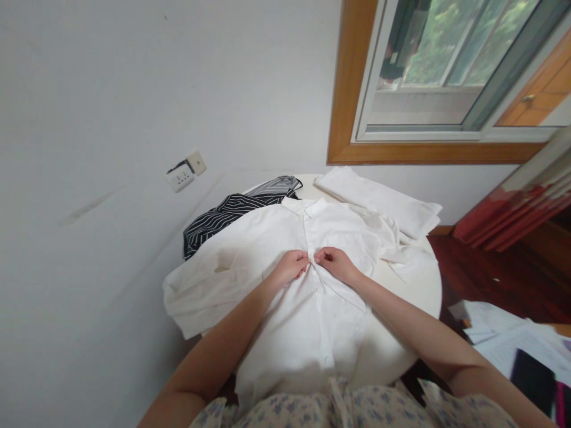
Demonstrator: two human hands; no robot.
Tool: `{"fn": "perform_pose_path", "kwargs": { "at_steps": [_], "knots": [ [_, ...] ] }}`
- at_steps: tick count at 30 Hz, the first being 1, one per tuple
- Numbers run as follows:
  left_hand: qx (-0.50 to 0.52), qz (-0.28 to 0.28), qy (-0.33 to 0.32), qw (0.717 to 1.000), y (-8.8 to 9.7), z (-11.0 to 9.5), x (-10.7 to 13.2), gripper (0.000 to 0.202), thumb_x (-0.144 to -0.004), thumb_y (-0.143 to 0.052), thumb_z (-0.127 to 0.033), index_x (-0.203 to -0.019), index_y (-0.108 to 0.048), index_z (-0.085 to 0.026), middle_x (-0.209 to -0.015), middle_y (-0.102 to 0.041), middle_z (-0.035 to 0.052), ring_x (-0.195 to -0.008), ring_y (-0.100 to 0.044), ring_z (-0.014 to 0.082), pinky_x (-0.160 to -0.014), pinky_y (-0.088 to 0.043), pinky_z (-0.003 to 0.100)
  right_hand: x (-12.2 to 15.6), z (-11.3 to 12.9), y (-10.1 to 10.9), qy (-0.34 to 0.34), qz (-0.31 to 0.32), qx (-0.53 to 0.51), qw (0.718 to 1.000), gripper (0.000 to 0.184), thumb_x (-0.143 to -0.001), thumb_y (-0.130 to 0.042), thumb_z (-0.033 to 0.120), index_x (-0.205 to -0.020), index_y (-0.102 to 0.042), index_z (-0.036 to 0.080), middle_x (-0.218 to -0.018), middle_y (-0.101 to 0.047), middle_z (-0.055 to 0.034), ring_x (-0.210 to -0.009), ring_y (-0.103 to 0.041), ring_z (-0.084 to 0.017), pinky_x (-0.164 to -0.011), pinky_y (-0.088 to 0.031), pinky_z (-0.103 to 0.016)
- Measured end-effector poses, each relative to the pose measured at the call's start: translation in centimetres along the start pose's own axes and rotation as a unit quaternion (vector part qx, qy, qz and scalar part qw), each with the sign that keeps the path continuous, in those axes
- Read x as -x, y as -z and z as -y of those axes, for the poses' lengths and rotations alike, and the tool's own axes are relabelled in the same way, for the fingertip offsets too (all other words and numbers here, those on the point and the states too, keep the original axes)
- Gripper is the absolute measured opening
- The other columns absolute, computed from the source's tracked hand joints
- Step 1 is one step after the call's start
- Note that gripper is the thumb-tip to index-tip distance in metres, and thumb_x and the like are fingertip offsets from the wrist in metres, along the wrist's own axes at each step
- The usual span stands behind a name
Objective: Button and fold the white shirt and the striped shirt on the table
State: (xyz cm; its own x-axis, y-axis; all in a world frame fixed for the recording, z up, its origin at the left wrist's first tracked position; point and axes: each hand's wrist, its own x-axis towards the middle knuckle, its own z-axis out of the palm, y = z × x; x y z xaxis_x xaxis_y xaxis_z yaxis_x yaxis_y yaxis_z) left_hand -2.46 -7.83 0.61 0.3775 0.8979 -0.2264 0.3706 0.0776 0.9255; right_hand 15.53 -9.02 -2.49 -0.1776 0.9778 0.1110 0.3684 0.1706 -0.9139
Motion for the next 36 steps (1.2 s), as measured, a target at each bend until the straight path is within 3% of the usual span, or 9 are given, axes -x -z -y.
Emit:
{"fn": "perform_pose_path", "kwargs": {
  "at_steps": [8,12,17,24,32,36],
  "knots": [
    [-0.069,-0.004,-0.001,0.998,-0.3,0.0,-0.2,0.014,-0.079,-0.043,-0.020,-0.070,-0.053,-0.016,-0.051,-0.047,-0.0061,-0.036,-0.040,0.0064,-0.036,-0.028,0.019,0.1,1.0,0.0,0.031,0.001,0.076,0.997,0.011,-0.078,-0.055,0.022,-0.076,-0.065,0.017,-0.067,-0.060,0.0009,-0.062,-0.052,-0.012,-0.061,-0.039,-0.023],
    [-0.081,0.008,-0.009,0.997,-0.1,-0.4,0.1,0.017,-0.081,-0.044,-0.024,-0.068,-0.052,-0.016,-0.052,-0.050,-0.0048,-0.036,-0.042,0.0065,-0.037,-0.030,0.019,0.2,1.2,-0.1,0.033,-0.018,0.093,0.995,0.010,-0.077,-0.055,0.020,-0.075,-0.064,0.017,-0.068,-0.059,0.0015,-0.062,-0.050,-0.011,-0.061,-0.038,-0.023],
    [-0.077,0.015,-0.018,0.997,-0.1,-0.1,0.2,0.014,-0.079,-0.052,-0.028,-0.079,-0.057,-0.015,-0.055,-0.053,-0.0050,-0.038,-0.043,0.0060,-0.038,-0.032,0.017,0.1,0.8,-0.2,0.037,-0.019,0.114,0.993,0.009,-0.076,-0.055,0.019,-0.076,-0.064,0.017,-0.070,-0.058,0.0012,-0.063,-0.050,-0.012,-0.061,-0.037,-0.023],
    [-0.102,-0.008,-0.040,0.994,-0.5,0.5,-0.1,0.011,-0.079,-0.050,-0.026,-0.078,-0.055,-0.016,-0.050,-0.048,-0.0070,-0.036,-0.042,0.0075,-0.038,-0.029,0.019,0.5,0.8,-0.3,0.048,-0.031,0.091,0.994,0.012,-0.078,-0.054,0.019,-0.087,-0.063,0.019,-0.075,-0.057,0.0013,-0.063,-0.050,-0.012,-0.062,-0.040,-0.024],
    [-0.187,-0.060,-0.119,0.973,-0.6,1.2,-0.1,0.011,-0.078,-0.050,-0.025,-0.071,-0.053,-0.017,-0.048,-0.051,-0.0059,-0.042,-0.047,0.0086,-0.045,-0.029,0.020,0.7,0.9,-0.2,0.063,-0.038,0.065,0.995,0.018,-0.079,-0.054,0.021,-0.093,-0.065,0.019,-0.078,-0.058,0.0001,-0.062,-0.051,-0.012,-0.064,-0.043,-0.025],
    [-0.157,-0.064,-0.110,0.979,-0.6,1.4,-0.3,0.011,-0.077,-0.050,-0.025,-0.071,-0.054,-0.017,-0.050,-0.051,-0.0060,-0.042,-0.047,0.0085,-0.046,-0.029,0.020,0.9,1.0,-0.1,0.082,-0.035,0.071,0.993,0.020,-0.082,-0.053,0.021,-0.097,-0.066,0.019,-0.082,-0.059,-0.0016,-0.064,-0.052,-0.012,-0.065,-0.043,-0.026]
  ]
}}
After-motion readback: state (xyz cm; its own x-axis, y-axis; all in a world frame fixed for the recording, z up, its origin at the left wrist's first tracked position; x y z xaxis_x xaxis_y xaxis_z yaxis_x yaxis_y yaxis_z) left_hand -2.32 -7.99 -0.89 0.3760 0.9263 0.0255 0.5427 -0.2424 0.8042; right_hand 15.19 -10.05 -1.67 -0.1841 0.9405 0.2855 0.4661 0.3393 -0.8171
